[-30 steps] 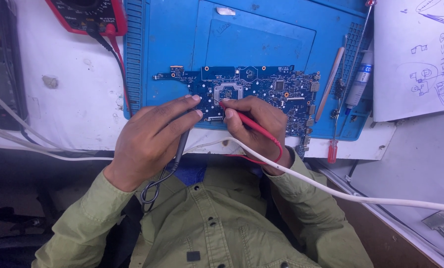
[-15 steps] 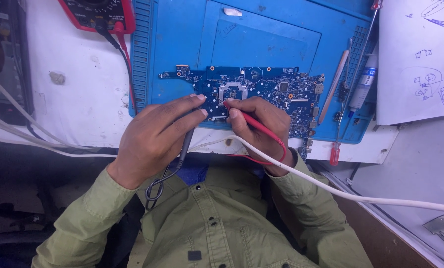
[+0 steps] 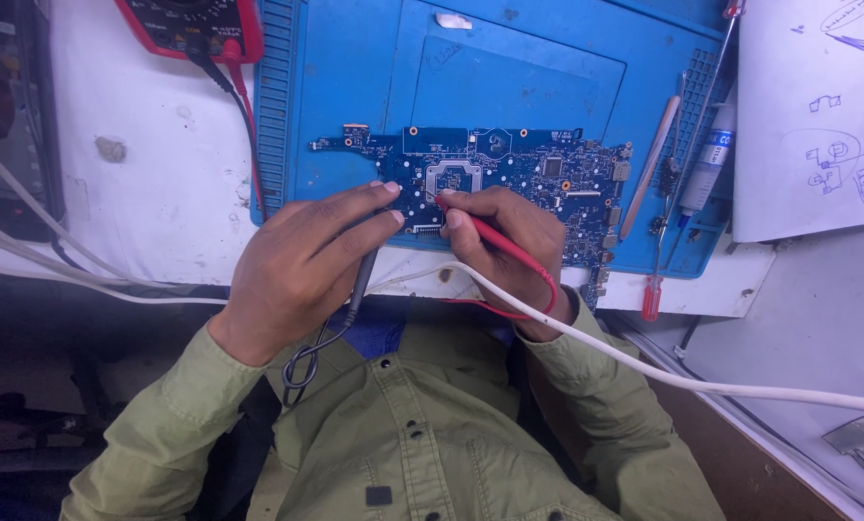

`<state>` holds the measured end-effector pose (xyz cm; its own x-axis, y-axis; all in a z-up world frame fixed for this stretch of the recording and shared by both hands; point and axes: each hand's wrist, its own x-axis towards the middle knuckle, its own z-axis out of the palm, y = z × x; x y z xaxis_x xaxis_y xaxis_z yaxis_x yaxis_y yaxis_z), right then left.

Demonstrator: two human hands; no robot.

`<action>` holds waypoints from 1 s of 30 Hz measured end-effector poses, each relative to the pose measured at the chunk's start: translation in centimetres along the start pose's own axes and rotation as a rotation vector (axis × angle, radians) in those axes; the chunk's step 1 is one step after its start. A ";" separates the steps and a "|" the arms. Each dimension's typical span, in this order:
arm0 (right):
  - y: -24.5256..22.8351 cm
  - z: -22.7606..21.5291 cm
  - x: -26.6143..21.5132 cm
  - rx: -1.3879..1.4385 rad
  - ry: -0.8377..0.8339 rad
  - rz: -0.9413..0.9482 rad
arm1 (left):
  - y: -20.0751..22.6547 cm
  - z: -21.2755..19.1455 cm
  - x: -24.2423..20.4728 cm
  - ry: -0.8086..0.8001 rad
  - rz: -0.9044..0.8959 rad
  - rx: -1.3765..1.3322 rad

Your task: The person uses a multimeter to test various points on a blue circuit board. They hold the black probe in one hand and the red probe in the other, touching different components and connectors on the board.

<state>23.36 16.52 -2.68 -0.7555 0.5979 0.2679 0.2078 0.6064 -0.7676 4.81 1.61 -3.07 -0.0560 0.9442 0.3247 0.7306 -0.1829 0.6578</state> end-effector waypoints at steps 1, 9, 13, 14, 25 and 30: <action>0.0 0.0 0.0 -0.005 -0.003 0.006 | 0.0 0.0 0.0 0.003 0.001 -0.004; 0.0 0.0 0.1 -0.017 0.005 -0.012 | 0.2 -0.2 0.3 0.003 0.005 -0.004; 0.0 0.1 -0.2 0.012 0.074 -0.026 | 0.4 -0.4 0.5 0.016 0.003 -0.004; -0.1 0.1 -0.3 0.011 0.078 -0.025 | 0.3 -0.3 0.6 0.014 0.007 -0.005; -1.3 -5.0 -1.6 0.167 0.139 0.023 | 0.0 -0.1 0.1 -0.015 -0.018 -0.041; -0.1 -8.2 -3.1 -0.023 0.274 0.224 | 1.0 -0.2 0.6 -0.037 -0.138 -0.075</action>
